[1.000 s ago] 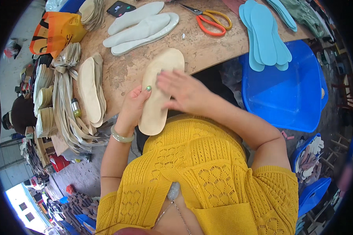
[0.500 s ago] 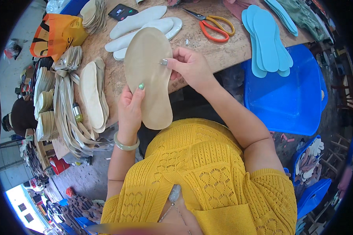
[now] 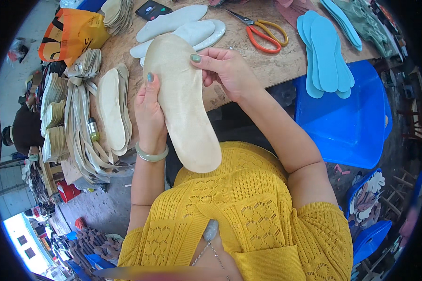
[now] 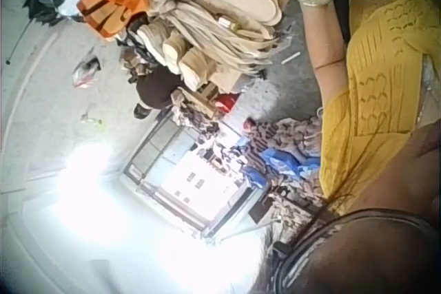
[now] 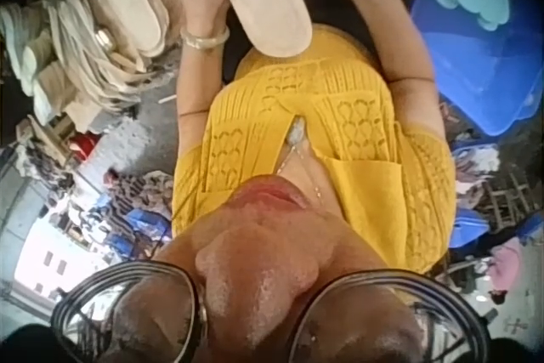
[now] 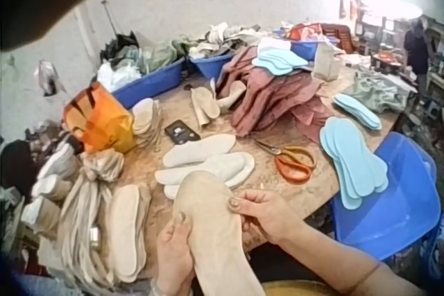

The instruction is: Cutting and assembling multi-layer shoe insoles at a factory workbench.

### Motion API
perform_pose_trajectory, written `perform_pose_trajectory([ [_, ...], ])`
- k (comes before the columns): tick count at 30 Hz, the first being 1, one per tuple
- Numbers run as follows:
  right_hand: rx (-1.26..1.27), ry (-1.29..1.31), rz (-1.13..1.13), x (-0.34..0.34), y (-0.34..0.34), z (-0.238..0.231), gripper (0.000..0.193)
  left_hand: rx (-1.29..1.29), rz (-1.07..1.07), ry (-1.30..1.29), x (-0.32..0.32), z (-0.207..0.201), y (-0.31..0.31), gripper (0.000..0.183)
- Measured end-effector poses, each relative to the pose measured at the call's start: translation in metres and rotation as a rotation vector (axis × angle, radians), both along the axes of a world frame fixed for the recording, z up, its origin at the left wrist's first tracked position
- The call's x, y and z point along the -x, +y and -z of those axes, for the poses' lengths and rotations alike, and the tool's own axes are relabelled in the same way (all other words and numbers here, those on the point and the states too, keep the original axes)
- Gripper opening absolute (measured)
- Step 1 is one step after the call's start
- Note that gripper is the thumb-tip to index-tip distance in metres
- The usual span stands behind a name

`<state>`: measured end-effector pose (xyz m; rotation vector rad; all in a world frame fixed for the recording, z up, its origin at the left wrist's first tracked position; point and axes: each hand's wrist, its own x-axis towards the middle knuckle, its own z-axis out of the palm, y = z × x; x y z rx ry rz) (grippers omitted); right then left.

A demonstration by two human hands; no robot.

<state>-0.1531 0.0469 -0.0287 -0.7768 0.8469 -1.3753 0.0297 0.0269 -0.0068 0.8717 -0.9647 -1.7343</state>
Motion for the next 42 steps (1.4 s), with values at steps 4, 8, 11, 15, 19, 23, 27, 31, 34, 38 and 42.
perform_pose_trajectory([
  [4,0.019,0.103,0.078,-0.007,0.001,-0.009,0.016,0.218,-0.081,-0.125,-0.008,0.017,-0.008,0.029],
  [8,0.139,0.368,0.134,-0.007,0.005,-0.01,0.014,0.486,-0.177,-0.466,-0.011,0.019,-0.009,0.029],
  [11,0.146,0.564,0.167,-0.007,0.006,-0.013,0.013,0.573,-0.21,-0.529,-0.001,0.02,-0.005,0.029],
  [15,0.236,0.321,0.137,-0.002,0.008,-0.011,0.011,0.525,-0.169,-0.56,0.001,0.018,-0.005,0.031],
  [19,0.216,0.206,0.11,0.005,-0.001,-0.011,0.017,0.553,-0.201,-0.475,0.008,0.015,-0.008,0.03],
  [23,0.204,0.33,0.197,-0.005,0.001,-0.018,0.029,0.69,-0.247,-0.606,0.009,0.014,-0.009,0.028],
  [27,0.14,0.572,0.248,-0.009,0.0,-0.021,0.023,0.742,-0.225,-0.77,0.009,0.007,-0.008,0.029],
  [31,0.17,0.612,0.351,-0.005,-0.008,-0.009,0.012,0.773,-0.274,-0.698,0.014,0.008,-0.008,0.029],
  [34,0.172,0.585,0.374,-0.005,-0.012,-0.003,0.011,0.714,-0.229,-0.641,0.014,0.012,-0.009,0.027],
  [38,0.071,0.252,0.24,0.001,-0.019,-0.004,0.011,0.662,-0.205,-0.524,0.016,0.016,-0.015,0.027],
  [42,-0.033,0.085,0.171,0.004,-0.017,-0.007,0.014,0.537,-0.186,-0.429,0.017,0.026,-0.023,0.029],
])
